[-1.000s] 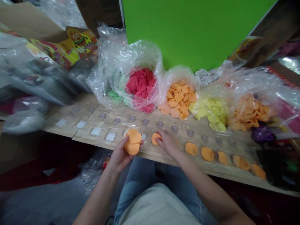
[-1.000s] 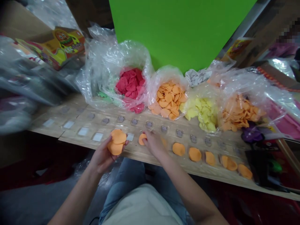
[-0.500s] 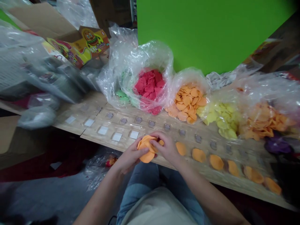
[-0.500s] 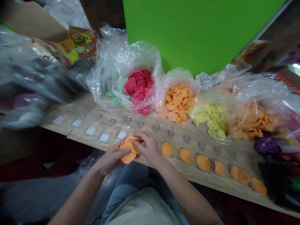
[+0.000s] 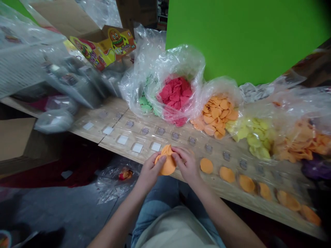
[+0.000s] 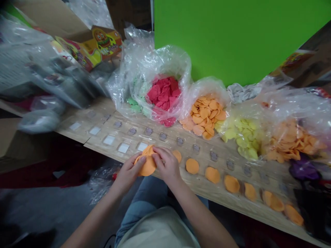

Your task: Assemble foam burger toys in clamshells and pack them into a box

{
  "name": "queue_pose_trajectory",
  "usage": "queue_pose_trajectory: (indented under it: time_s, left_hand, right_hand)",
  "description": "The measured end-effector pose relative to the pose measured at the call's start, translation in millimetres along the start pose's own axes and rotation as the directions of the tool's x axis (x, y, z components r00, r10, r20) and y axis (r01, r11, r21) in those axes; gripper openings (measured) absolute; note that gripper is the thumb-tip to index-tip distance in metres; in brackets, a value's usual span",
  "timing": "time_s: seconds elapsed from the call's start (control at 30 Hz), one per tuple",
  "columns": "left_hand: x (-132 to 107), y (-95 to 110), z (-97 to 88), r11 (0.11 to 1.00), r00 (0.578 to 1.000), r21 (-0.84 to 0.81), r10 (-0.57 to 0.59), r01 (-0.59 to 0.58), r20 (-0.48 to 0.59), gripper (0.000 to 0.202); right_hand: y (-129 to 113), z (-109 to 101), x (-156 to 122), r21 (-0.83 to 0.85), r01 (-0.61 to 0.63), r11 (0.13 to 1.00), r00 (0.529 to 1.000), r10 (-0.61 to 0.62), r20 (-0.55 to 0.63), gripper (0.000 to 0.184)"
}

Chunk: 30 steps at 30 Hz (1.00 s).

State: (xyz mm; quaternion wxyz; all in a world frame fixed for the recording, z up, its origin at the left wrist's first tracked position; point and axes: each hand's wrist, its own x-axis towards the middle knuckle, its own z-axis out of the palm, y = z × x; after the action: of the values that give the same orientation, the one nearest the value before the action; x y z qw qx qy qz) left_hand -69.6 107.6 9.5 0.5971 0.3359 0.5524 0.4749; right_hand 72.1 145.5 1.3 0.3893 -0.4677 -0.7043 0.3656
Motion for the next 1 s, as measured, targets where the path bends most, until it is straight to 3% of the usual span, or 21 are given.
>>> queue_pose_trajectory:
  time_s: [0.1, 0.17, 0.23, 0.27, 0.33, 0.4, 0.47, 0.57, 0.67, 0.77, 0.83, 0.93, 1.0]
  left_hand:
    - [-2.8, 1.8, -3.7, 0.999, 0.999, 0.013, -0.046, 0.046, 0.012, 0.033]
    - [-4.4, 2.9, -9.2, 0.992, 0.994, -0.054, -0.111, 0.111, 0.004, 0.034]
    - [-5.6, 3.3, -19.0, 0.973, 0.983, -0.155, -0.180, 0.173, -0.026, 0.036]
    - [-6.3, 3.1, -25.4, 0.959, 0.976, -0.202, -0.212, 0.200, -0.042, 0.037]
    - [-7.7, 2.1, -39.5, 0.937, 0.961, -0.250, -0.268, 0.244, -0.065, 0.039]
    - [-9.3, 1.0, -51.9, 0.930, 0.949, -0.234, -0.308, 0.283, -0.074, 0.040]
    - [-10.8, 0.6, -59.2, 0.929, 0.941, -0.185, -0.334, 0.320, -0.051, 0.042]
    - [-11.8, 2.7, -58.8, 0.945, 0.948, -0.088, -0.309, 0.315, 0.076, 0.043]
    - [-8.7, 6.4, -50.0, 0.966, 0.942, 0.022, -0.257, 0.258, 0.215, 0.046]
    - [0.4, 5.6, -39.6, 0.974, 0.922, 0.093, -0.228, 0.209, 0.314, 0.048]
    - [8.7, 0.6, -33.8, 0.979, 0.920, 0.105, -0.202, 0.176, 0.337, 0.050]
    - [20.6, -9.7, -27.9, 0.985, 0.939, 0.108, -0.161, 0.134, 0.303, 0.056]
    - [25.9, -14.4, -25.7, 0.985, 0.948, 0.129, -0.150, 0.118, 0.282, 0.059]
  right_hand:
    - [6.7, 0.9, 3.1, 0.259, -0.273, 0.927, 0.954, 0.295, -0.048, 0.027]
    - [14.0, -5.4, 9.9, 0.492, -0.450, 0.745, 0.847, 0.531, -0.029, 0.029]
    - [21.9, -16.9, 19.3, 0.643, -0.517, 0.565, 0.730, 0.684, -0.014, 0.030]
    - [25.1, -23.3, 24.1, 0.654, -0.520, 0.550, 0.706, 0.707, -0.033, 0.031]
    - [29.4, -33.3, 32.1, 0.572, -0.510, 0.642, 0.742, 0.665, -0.085, 0.031]
    - [31.5, -35.3, 37.0, 0.415, -0.477, 0.775, 0.834, 0.548, -0.064, 0.029]
    - [33.8, -28.0, 39.1, 0.225, -0.442, 0.869, 0.896, 0.442, 0.053, 0.028]
    - [40.9, -9.3, 39.6, -0.118, -0.269, 0.956, 0.925, 0.290, 0.245, 0.021]
    - [48.6, 4.4, 39.3, -0.348, -0.011, 0.938, 0.943, 0.125, 0.308, 0.016]
    - [51.1, 7.4, 39.2, -0.476, 0.194, 0.858, 0.953, -0.050, 0.298, 0.020]
    - [49.8, 4.7, 37.6, -0.535, 0.245, 0.809, 0.960, -0.126, 0.249, 0.024]
    - [46.8, -2.2, 27.8, -0.601, 0.211, 0.771, 0.977, -0.168, 0.128, 0.024]
    - [45.7, -5.7, 16.2, -0.631, 0.226, 0.742, 0.974, -0.175, 0.142, 0.023]
